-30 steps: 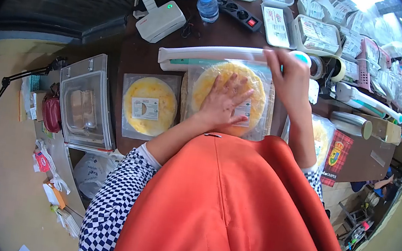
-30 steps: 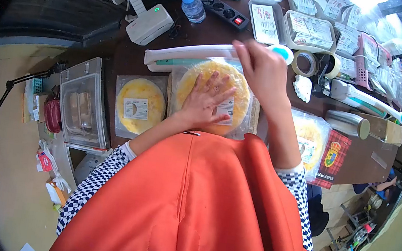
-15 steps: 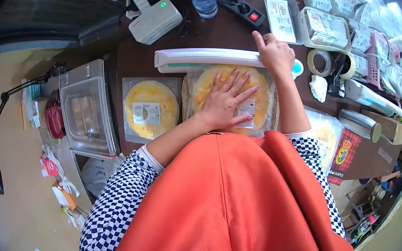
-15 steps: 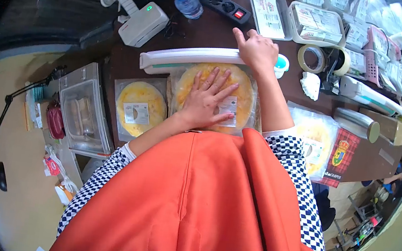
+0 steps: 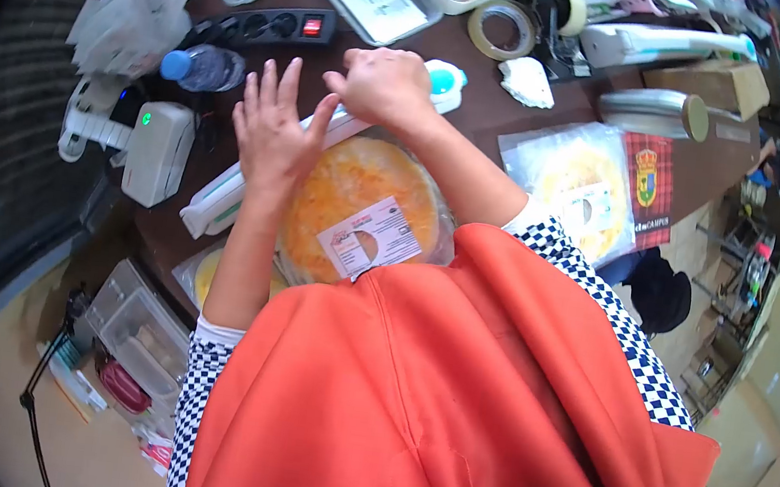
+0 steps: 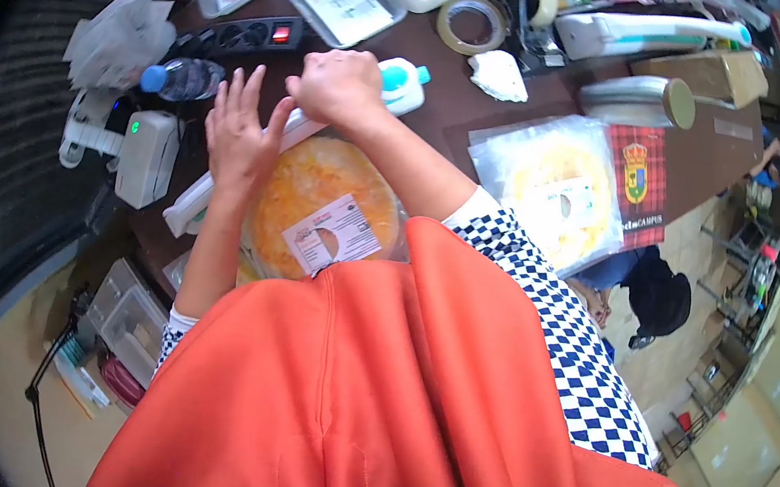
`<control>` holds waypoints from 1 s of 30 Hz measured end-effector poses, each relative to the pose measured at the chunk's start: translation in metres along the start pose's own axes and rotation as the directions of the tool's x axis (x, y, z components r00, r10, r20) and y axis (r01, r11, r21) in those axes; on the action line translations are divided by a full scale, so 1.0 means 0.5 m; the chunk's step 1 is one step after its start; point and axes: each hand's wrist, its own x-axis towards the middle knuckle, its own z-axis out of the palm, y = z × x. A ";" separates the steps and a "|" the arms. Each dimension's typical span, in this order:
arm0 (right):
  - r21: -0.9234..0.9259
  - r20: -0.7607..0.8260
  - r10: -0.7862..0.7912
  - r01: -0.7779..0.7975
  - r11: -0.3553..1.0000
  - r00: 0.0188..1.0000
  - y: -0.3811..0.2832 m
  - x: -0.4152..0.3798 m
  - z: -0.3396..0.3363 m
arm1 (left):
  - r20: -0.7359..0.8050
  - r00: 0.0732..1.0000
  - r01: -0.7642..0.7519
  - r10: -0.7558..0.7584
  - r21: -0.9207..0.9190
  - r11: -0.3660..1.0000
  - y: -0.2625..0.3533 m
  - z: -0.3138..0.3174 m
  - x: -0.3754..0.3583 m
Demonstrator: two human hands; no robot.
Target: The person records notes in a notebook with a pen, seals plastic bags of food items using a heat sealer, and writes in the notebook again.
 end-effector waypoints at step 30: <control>0.108 0.000 0.003 -0.003 0.994 1.000 0.002 -0.010 -0.008 | 0.261 0.954 0.149 -0.150 0.021 0.989 0.027 -0.032 0.006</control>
